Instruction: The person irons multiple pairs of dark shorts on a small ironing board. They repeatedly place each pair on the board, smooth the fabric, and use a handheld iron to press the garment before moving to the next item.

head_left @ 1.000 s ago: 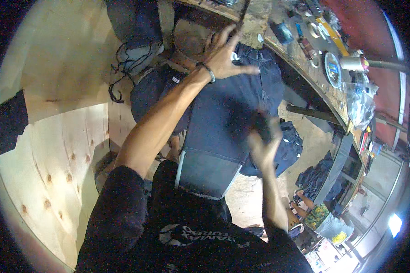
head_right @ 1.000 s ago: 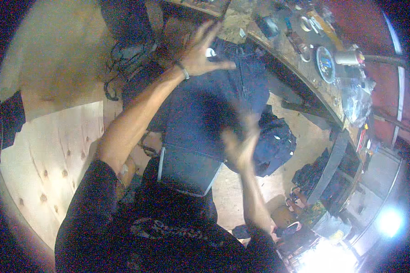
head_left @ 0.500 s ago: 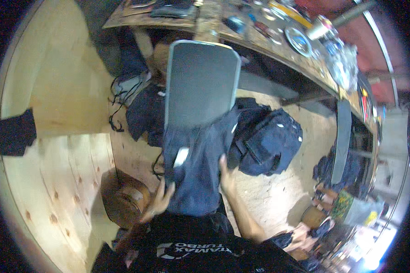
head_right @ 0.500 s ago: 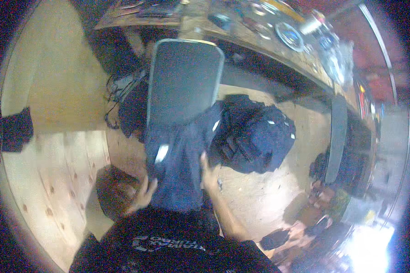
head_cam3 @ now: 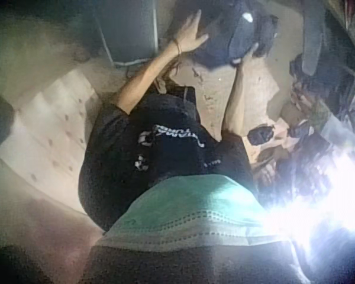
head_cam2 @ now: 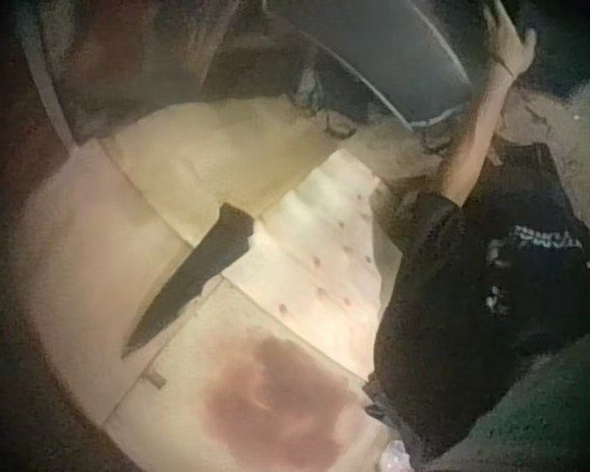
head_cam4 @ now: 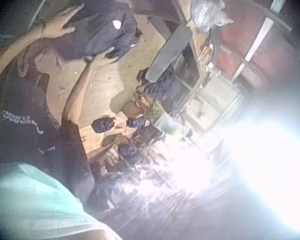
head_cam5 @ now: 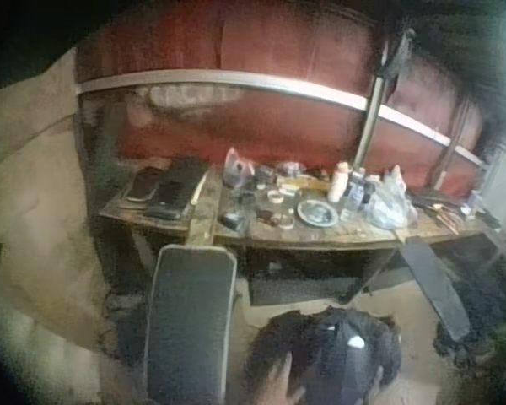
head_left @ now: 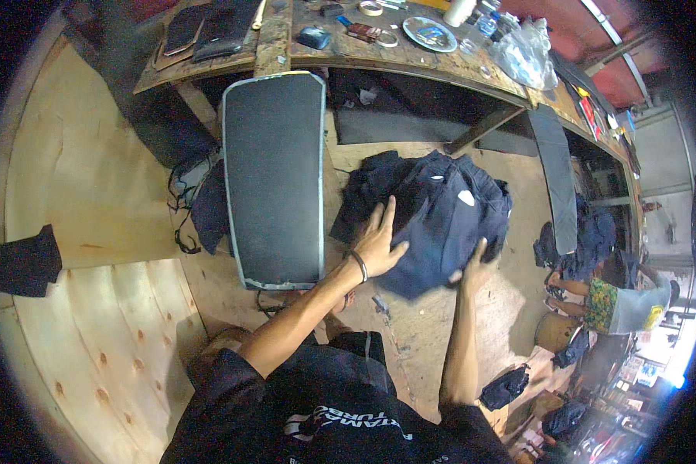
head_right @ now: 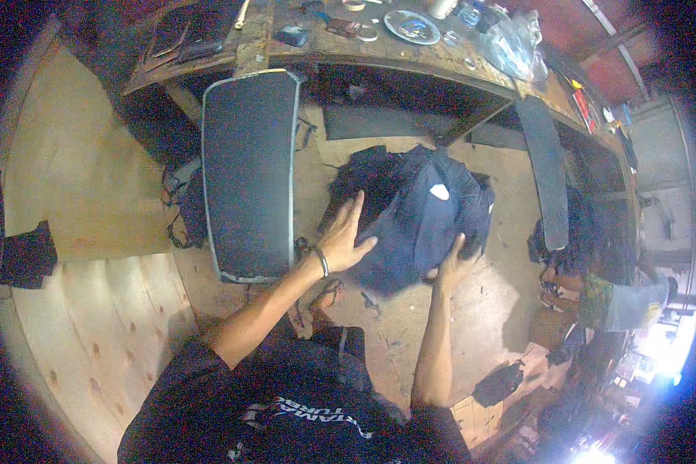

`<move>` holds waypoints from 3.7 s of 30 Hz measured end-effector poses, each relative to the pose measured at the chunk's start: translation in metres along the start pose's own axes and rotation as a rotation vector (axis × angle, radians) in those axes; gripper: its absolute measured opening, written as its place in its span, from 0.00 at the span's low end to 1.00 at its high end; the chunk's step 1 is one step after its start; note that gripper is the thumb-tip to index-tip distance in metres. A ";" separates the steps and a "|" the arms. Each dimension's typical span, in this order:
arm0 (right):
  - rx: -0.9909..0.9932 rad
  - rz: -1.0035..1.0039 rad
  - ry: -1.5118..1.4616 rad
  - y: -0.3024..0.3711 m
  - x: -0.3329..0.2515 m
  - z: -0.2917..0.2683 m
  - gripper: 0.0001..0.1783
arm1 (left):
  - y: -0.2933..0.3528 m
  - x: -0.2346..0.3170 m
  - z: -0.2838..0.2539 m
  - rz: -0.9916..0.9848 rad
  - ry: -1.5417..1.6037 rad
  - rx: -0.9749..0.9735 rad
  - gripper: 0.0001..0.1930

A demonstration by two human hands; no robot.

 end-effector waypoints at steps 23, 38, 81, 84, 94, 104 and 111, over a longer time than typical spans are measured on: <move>-1.452 0.204 0.426 0.289 0.074 0.038 0.30 | -0.078 -0.562 -0.161 -0.406 -0.892 -0.175 0.20; -1.802 -0.816 0.756 0.280 -0.137 0.007 0.40 | 0.252 -0.172 -0.018 0.160 -0.568 -0.621 0.12; -0.851 -0.169 -0.145 0.145 -0.238 0.217 0.42 | -0.093 -0.080 -0.243 -0.159 -1.018 -0.513 0.44; -0.874 -0.147 -0.154 0.143 -0.235 0.219 0.46 | -0.108 -0.060 -0.243 -0.309 -1.288 -0.734 0.45; -0.711 -0.304 -0.126 0.152 -0.238 0.215 0.41 | -0.087 -0.126 -0.259 -0.006 -1.069 0.042 0.37; -0.709 -0.371 0.019 0.152 -0.242 0.215 0.40 | -0.086 -0.125 -0.285 -0.013 -0.840 0.300 0.39; -0.670 -0.398 0.053 0.153 -0.248 0.207 0.39 | -0.134 -0.112 -0.310 -0.497 -0.680 -0.551 0.40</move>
Point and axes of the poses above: each hand's wrist, its own y-axis away from the middle knuckle, its own z-axis out of the palm, x = y × z, the point moved 1 cm from there along -y, towards the middle knuckle, and after that the axes turned 4 degrees about -x, right-handed, at the moved point
